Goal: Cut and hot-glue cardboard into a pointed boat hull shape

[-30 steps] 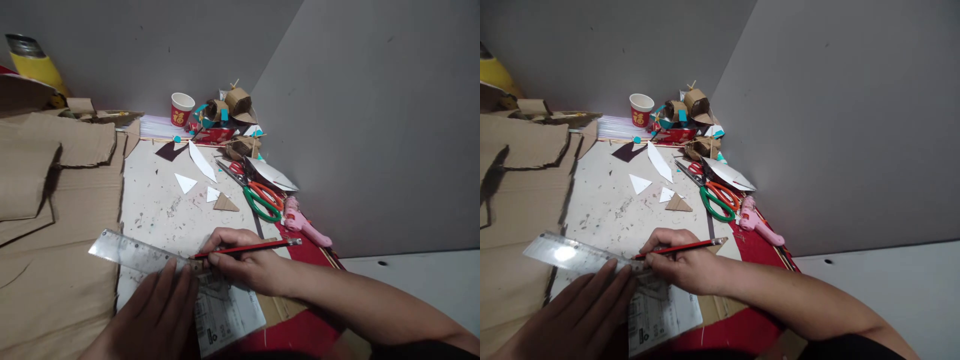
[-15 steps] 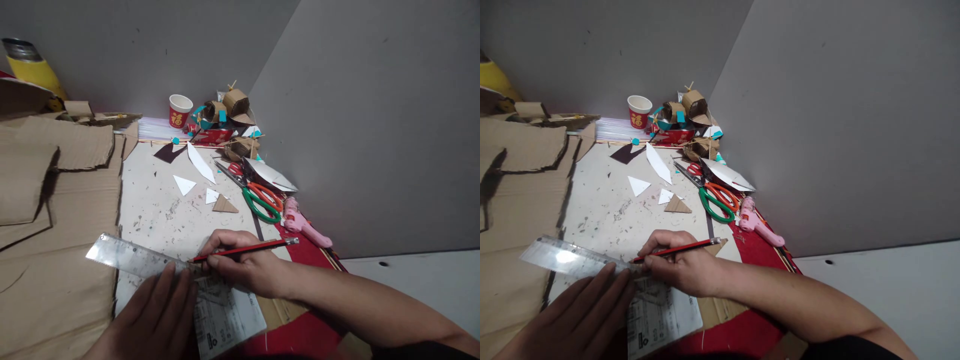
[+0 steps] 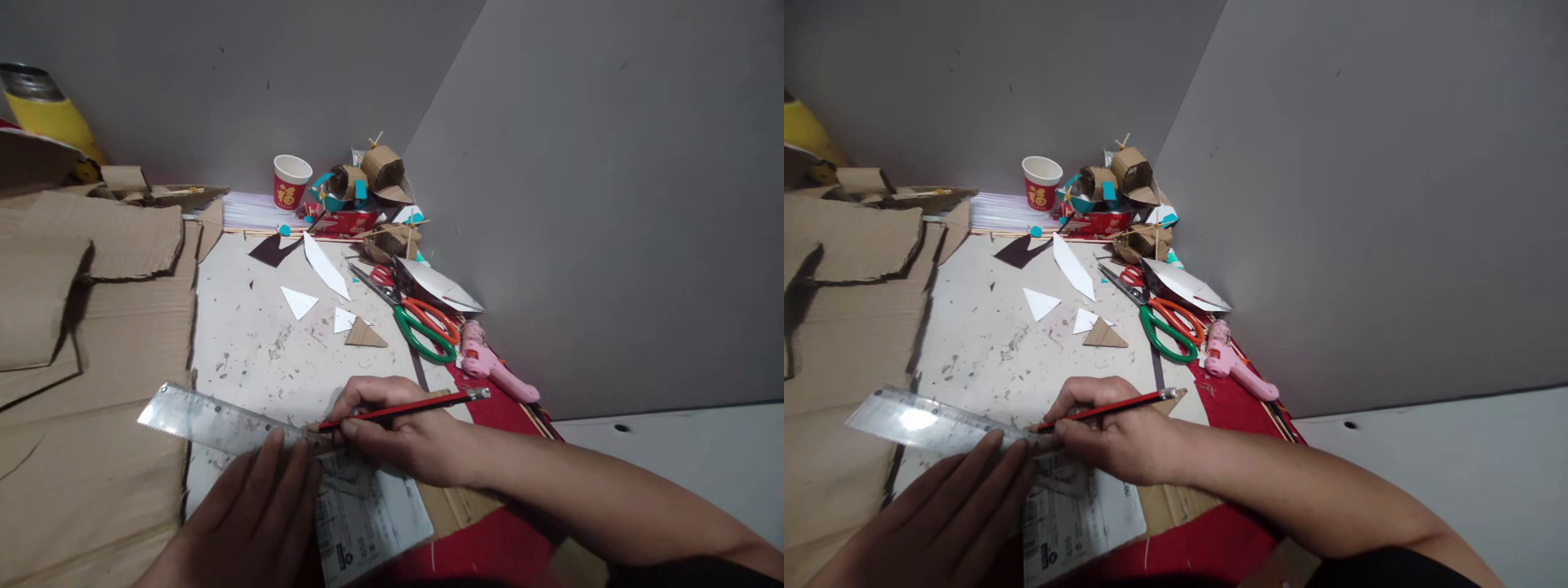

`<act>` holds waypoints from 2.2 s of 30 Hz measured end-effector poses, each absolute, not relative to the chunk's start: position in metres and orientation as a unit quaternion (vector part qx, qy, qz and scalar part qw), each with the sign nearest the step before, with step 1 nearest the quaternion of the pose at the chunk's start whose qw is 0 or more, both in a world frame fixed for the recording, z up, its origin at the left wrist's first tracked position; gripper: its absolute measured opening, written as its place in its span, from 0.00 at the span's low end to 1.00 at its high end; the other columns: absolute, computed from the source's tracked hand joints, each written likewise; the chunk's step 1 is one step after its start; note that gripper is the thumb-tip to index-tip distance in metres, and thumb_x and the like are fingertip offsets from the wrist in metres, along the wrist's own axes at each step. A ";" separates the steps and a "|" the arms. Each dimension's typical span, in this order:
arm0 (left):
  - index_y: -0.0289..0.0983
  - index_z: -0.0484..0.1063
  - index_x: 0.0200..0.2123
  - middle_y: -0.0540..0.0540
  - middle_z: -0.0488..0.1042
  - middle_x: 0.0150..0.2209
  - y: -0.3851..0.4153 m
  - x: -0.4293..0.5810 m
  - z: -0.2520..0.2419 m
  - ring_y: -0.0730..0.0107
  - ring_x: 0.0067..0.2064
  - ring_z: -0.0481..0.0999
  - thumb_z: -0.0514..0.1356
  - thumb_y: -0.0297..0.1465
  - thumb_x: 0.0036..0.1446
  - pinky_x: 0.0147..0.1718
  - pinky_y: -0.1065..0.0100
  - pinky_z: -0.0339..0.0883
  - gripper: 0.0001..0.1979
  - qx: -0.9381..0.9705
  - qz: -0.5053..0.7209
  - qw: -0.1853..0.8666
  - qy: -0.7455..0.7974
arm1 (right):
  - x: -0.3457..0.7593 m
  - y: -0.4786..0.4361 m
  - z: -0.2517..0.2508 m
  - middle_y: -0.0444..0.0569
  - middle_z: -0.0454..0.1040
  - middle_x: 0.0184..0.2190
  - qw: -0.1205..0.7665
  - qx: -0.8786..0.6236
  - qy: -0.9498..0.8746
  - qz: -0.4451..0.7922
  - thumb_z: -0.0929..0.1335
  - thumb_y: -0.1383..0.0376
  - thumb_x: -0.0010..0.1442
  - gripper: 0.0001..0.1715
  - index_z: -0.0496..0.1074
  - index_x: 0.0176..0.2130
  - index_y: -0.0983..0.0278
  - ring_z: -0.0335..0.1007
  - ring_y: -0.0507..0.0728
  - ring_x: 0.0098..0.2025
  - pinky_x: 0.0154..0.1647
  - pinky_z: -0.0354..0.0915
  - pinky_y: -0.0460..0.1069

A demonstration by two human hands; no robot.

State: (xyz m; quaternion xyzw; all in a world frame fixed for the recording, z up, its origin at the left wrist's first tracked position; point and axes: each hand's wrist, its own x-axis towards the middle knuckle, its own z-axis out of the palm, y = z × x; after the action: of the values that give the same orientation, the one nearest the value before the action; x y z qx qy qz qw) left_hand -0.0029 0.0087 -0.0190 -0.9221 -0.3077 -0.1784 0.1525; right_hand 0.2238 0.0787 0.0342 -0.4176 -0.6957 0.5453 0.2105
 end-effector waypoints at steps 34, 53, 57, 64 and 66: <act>0.34 0.70 0.54 0.42 0.75 0.55 0.007 -0.004 -0.012 0.57 0.56 0.71 0.50 0.42 0.64 0.57 0.60 0.54 0.23 -0.921 -0.203 0.093 -0.318 | 0.247 0.067 0.057 0.51 0.76 0.29 0.117 -0.421 -0.799 0.413 0.64 0.71 0.60 0.08 0.72 0.36 0.69 0.68 0.51 0.28 0.27 0.63 0.45; 0.35 0.71 0.54 0.41 0.73 0.56 0.005 -0.004 -0.015 0.57 0.58 0.68 0.53 0.42 0.62 0.60 0.60 0.50 0.23 -0.921 -0.196 0.079 -0.328 | 0.253 0.058 0.066 0.51 0.77 0.33 0.097 -0.410 -0.828 0.370 0.63 0.72 0.61 0.08 0.72 0.38 0.66 0.73 0.53 0.32 0.32 0.66 0.46; 0.34 0.70 0.54 0.41 0.74 0.56 0.006 -0.003 -0.015 0.56 0.57 0.69 0.52 0.43 0.62 0.60 0.60 0.49 0.24 -0.922 -0.196 0.082 -0.323 | 0.253 0.056 0.067 0.51 0.77 0.35 0.108 -0.405 -0.827 0.375 0.62 0.72 0.62 0.09 0.71 0.39 0.65 0.73 0.54 0.35 0.35 0.67 0.47; 0.35 0.72 0.53 0.41 0.73 0.56 0.003 -0.004 -0.016 0.56 0.58 0.68 0.52 0.44 0.62 0.61 0.59 0.48 0.24 -0.922 -0.190 0.085 -0.327 | 0.254 0.055 0.069 0.50 0.75 0.33 0.090 -0.393 -0.837 0.371 0.62 0.72 0.63 0.08 0.70 0.40 0.64 0.70 0.53 0.33 0.35 0.66 0.47; 0.35 0.72 0.53 0.41 0.73 0.56 0.003 -0.003 -0.016 0.56 0.58 0.68 0.52 0.44 0.62 0.62 0.59 0.47 0.24 -0.921 -0.192 0.082 -0.329 | 0.255 0.054 0.070 0.50 0.75 0.32 0.090 -0.393 -0.839 0.365 0.62 0.72 0.63 0.09 0.70 0.40 0.65 0.70 0.53 0.33 0.34 0.65 0.47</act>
State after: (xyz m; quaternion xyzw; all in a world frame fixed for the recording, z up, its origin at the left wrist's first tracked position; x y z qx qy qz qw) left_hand -0.0032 0.0030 -0.0165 -0.9210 -0.3289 -0.1921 0.0820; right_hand 0.2546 0.0543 0.0695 -0.3932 -0.8389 0.3654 0.0903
